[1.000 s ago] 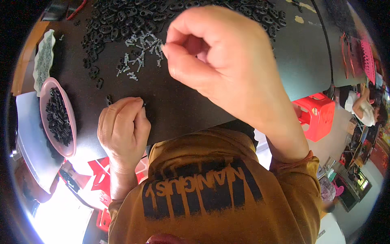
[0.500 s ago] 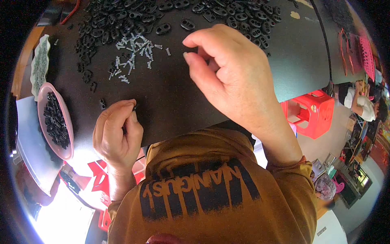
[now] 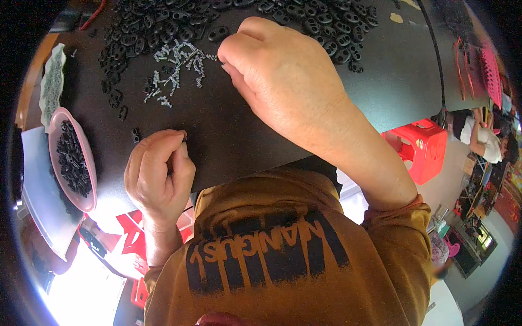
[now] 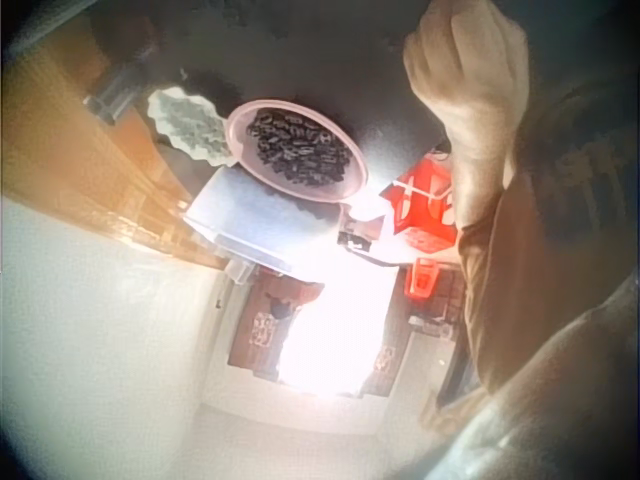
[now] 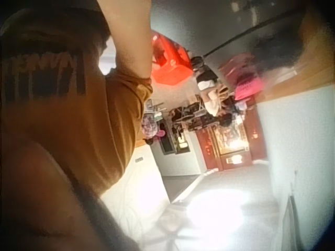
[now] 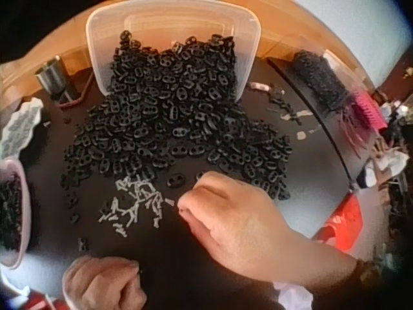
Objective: The person assembles small plastic spring-loaded toggles by hand, inserting a metal spring and a plastic toggle cap into a plastic toggle base.
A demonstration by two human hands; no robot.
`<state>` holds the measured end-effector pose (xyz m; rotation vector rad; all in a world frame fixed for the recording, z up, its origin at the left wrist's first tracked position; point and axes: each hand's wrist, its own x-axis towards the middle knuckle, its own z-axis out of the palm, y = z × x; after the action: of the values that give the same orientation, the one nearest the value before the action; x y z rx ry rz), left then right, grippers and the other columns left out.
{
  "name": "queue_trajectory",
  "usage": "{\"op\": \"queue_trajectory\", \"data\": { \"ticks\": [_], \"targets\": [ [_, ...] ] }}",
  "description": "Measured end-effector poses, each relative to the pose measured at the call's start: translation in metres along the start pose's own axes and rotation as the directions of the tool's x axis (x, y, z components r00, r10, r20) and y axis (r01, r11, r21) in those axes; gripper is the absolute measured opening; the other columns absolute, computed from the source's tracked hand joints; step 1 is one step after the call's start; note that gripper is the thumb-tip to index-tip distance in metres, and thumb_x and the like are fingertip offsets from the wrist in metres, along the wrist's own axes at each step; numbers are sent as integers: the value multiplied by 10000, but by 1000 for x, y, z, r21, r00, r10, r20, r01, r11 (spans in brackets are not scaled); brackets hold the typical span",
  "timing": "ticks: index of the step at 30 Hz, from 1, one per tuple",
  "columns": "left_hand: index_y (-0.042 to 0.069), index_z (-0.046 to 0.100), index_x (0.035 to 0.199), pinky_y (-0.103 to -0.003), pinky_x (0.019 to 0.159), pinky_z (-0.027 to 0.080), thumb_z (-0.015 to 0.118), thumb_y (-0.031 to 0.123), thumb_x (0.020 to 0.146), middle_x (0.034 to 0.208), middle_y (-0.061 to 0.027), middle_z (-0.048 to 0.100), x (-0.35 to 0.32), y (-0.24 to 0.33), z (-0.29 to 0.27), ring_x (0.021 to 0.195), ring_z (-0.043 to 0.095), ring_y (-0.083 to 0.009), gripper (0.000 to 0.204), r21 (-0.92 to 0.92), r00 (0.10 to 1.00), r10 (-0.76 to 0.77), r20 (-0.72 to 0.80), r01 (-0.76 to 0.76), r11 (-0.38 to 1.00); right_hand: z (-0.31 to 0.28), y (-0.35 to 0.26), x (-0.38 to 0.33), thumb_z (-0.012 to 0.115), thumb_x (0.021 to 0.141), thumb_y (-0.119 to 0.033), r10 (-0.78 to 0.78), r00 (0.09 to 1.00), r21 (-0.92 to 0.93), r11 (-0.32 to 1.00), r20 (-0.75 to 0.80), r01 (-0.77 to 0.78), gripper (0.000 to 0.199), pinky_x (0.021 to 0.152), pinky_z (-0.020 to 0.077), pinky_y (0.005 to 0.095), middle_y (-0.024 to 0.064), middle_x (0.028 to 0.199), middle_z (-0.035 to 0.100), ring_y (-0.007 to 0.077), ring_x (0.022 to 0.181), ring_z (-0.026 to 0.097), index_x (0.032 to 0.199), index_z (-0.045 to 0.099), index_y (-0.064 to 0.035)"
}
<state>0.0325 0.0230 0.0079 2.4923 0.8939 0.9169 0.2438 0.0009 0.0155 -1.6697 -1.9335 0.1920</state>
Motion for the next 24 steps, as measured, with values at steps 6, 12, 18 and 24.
{"op": "queue_trajectory", "data": {
  "ticks": [6,12,18,24],
  "targets": [
    [47,601,807,-313,518,447,652,-44,617,758,-69,616,-1,-2,0,570,562,-227,217,-15,1000,1,7,-1,1000,-2,-5,7,645,723,9,51,997,6,999,66,-51,140,563,435,318,75,763,533,251,641,541,807,545,-41],
    [43,603,802,-313,514,448,653,-38,613,757,-76,616,0,0,-1,574,565,-228,212,-25,1000,-18,7,18,1000,-5,2,6,616,717,40,24,997,35,999,74,-26,140,549,426,293,68,752,527,225,620,531,808,543,-39],
    [37,600,804,-305,508,444,645,-63,609,745,-76,617,0,-1,-1,565,564,-224,223,-37,1000,-25,19,26,999,-14,0,7,575,767,55,161,986,264,950,51,-169,170,590,430,223,35,771,551,105,662,542,913,600,-27],
    [42,595,824,-305,512,443,632,-70,633,749,-77,623,-1,-1,0,572,567,-224,224,-25,999,-37,25,38,999,-25,7,-5,551,781,78,307,951,377,879,23,-293,211,664,430,192,21,813,568,71,722,534,964,609,-10]
  ]
}}
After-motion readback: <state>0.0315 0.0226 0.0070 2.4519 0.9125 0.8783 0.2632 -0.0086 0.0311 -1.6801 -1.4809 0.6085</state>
